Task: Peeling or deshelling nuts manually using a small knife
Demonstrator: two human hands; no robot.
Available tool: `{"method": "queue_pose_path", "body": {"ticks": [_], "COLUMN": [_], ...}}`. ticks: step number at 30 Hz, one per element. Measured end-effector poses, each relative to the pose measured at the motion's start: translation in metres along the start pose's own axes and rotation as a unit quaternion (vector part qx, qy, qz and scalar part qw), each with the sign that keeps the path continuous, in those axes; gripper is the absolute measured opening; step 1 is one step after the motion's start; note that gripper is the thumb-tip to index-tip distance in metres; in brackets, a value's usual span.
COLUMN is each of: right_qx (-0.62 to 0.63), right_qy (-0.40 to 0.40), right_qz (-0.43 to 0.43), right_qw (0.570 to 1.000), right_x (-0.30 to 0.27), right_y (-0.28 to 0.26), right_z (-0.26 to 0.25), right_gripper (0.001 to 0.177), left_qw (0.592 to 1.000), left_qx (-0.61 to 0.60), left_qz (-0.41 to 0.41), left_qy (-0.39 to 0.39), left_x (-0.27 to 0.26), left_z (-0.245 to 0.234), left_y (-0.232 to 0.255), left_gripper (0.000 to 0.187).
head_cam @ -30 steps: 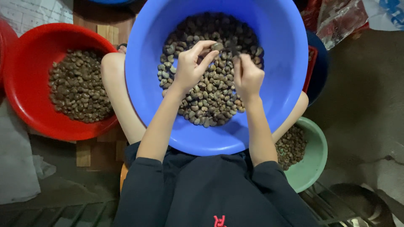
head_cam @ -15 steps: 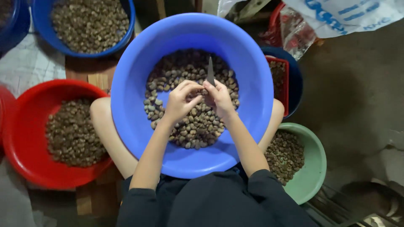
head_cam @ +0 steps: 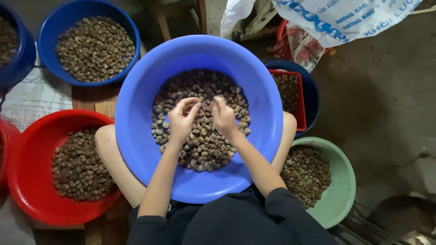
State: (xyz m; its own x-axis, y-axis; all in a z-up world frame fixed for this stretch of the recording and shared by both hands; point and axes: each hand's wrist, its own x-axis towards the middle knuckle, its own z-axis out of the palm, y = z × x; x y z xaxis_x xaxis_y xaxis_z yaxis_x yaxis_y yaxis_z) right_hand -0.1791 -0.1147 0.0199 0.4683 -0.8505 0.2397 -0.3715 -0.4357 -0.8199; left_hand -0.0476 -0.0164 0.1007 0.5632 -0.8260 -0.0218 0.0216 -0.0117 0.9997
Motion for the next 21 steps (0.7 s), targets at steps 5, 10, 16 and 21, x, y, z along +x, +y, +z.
{"method": "queue_pose_path", "body": {"ticks": [5,10,16,21], "right_qx": [-0.18,-0.171,0.125,0.431], "right_qy": [0.004,0.019,-0.04,-0.124], "right_qz": [-0.161,-0.215,0.018,0.22], "right_qw": [0.97,0.961,0.991,0.866], "right_x": [0.004,0.007,0.009,0.014], "right_y": [-0.036,-0.04,-0.052,-0.066], "right_z": [-0.034,-0.037,-0.037,-0.046], "right_gripper": [0.014,0.009,0.019,0.014], "left_qw": [0.997,0.995,0.985,0.974], "left_qx": [0.026,0.034,0.108,0.142], "left_qz": [0.044,0.072,0.135,0.175], "left_qy": [0.061,0.055,0.006,-0.037], "left_x": [0.005,0.001,0.0,-0.002], "left_z": [-0.011,-0.011,-0.005,-0.001], "left_y": [0.003,0.01,0.026,0.021], "left_gripper": [0.017,0.02,0.019,0.024]}}
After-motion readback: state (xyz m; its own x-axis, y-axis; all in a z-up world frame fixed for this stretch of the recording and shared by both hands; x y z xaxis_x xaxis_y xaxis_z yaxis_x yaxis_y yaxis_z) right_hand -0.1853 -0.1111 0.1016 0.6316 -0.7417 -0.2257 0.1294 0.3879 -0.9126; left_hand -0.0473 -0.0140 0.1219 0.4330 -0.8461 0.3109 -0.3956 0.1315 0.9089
